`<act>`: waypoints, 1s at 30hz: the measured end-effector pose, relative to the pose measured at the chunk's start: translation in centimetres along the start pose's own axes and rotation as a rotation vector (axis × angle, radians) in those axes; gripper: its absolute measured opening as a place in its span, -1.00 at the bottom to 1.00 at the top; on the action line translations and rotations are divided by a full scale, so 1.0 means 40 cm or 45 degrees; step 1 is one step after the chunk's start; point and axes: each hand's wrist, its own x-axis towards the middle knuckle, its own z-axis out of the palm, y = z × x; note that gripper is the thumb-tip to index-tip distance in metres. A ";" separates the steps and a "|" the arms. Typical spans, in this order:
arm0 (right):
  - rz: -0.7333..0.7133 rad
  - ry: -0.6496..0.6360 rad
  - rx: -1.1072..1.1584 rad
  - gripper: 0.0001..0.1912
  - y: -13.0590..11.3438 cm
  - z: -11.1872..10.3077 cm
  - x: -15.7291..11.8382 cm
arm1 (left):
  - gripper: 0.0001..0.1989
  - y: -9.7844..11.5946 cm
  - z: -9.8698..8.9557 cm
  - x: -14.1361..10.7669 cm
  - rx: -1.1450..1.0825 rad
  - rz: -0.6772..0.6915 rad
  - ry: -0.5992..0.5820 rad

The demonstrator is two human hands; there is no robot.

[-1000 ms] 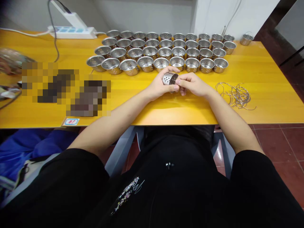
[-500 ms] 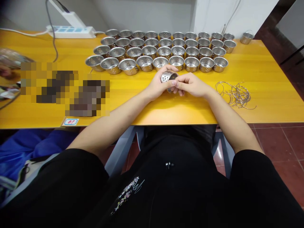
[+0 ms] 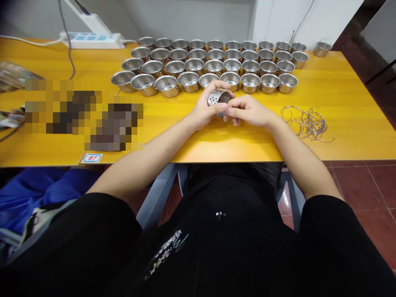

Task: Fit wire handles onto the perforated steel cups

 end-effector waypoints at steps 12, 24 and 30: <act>0.031 -0.002 0.029 -0.26 -0.005 0.000 0.000 | 0.12 0.002 -0.005 0.000 -0.044 0.088 -0.077; 0.027 -0.030 0.025 -0.29 -0.004 -0.001 0.000 | 0.07 -0.022 -0.022 0.005 0.137 0.176 -0.097; 0.039 -0.031 0.044 -0.31 -0.007 0.001 0.000 | 0.05 -0.021 -0.019 0.008 0.156 0.176 -0.089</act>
